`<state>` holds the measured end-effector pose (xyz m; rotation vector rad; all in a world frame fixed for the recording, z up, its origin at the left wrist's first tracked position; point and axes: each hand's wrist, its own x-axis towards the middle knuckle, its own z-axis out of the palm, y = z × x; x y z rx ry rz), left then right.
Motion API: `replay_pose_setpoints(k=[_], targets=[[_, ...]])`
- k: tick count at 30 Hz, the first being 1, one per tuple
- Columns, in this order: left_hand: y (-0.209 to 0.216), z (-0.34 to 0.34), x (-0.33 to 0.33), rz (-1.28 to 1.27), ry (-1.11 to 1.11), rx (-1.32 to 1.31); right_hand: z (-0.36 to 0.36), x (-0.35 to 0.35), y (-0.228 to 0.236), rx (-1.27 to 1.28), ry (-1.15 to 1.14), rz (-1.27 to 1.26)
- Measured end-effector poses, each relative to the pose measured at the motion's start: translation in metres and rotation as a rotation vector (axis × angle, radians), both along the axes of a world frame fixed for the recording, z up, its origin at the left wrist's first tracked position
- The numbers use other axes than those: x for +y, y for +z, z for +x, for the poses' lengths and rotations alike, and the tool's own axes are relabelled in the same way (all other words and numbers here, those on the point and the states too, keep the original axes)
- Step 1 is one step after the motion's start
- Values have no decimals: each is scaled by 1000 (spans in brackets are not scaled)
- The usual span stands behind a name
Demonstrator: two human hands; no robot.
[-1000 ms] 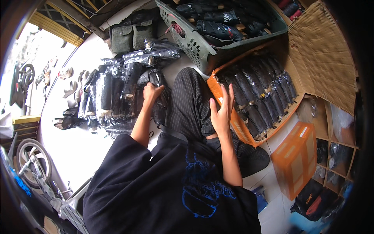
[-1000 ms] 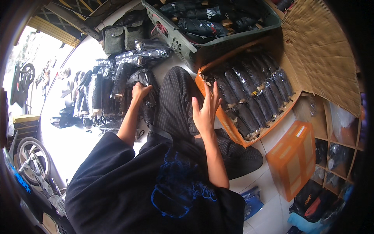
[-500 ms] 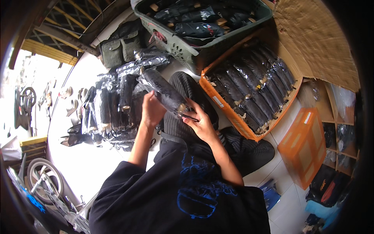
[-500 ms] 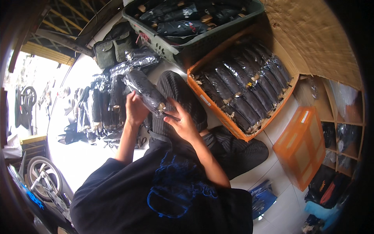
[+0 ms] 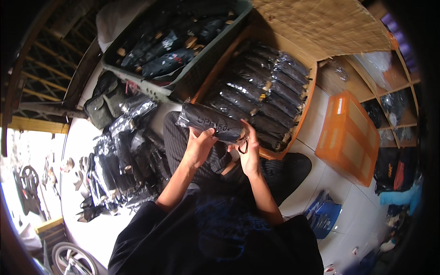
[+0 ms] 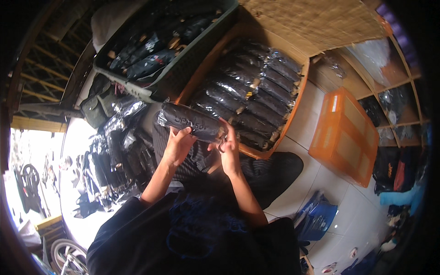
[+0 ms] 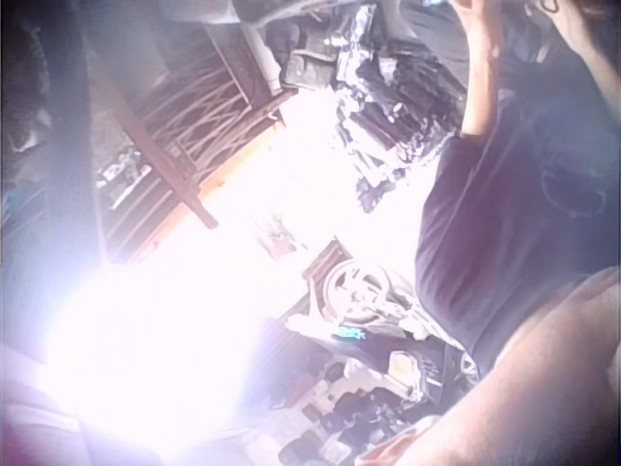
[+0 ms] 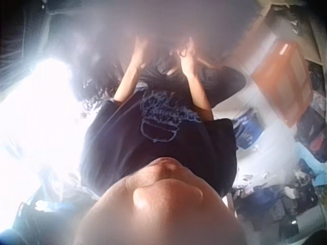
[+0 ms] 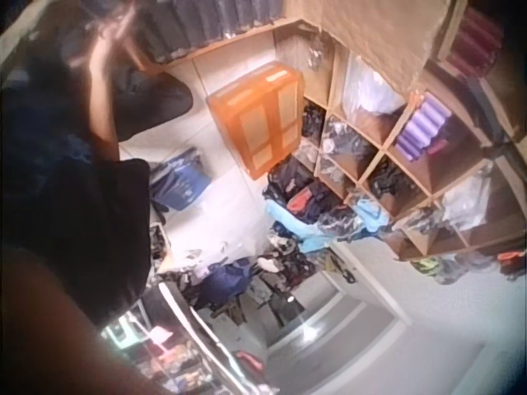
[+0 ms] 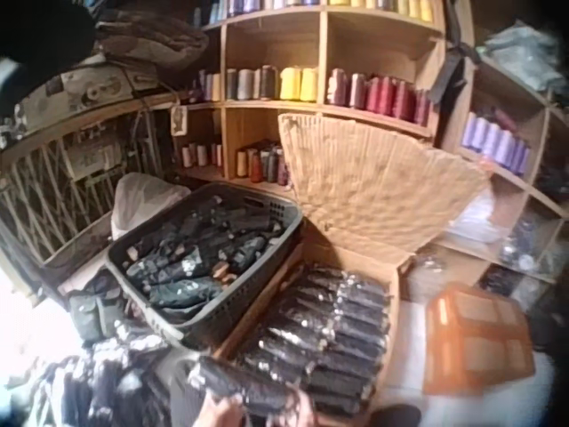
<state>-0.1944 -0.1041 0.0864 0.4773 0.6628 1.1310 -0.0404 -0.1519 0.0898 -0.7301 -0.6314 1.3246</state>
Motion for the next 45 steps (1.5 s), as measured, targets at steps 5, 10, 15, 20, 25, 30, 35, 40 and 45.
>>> replay_pose_setpoints(k=[5, 10, 15, 20, 25, 30, 35, 40, 45], targets=[[6, 14, 38, -58, -93, -205, 32, 9, -16, -313, -162, -134], [7, 33, 92, 261, -108, 483, 64, 37, -31, -400, -307, -146], [-32, 67, 165, 495, -92, 868, 98, 89, -46, -525, -396, -145], [-34, 121, 236, 645, -76, 989, 159, 170, -77, -874, -479, -163], [-112, 154, 321, 631, -87, 1113, 201, 251, -85, -1323, -545, -207], [-143, 166, 346, 566, -285, 1301, 215, 272, -81, -1633, -110, -593], [-143, 170, 335, 778, -198, 1389, 197, 267, -84, -2000, -292, -268], [-109, 171, 298, 1129, -465, 1701, 193, 252, -112, -1965, -115, -182], [-112, 157, 277, 1198, -417, 1811, 185, 240, -128, -1985, -147, -129]])
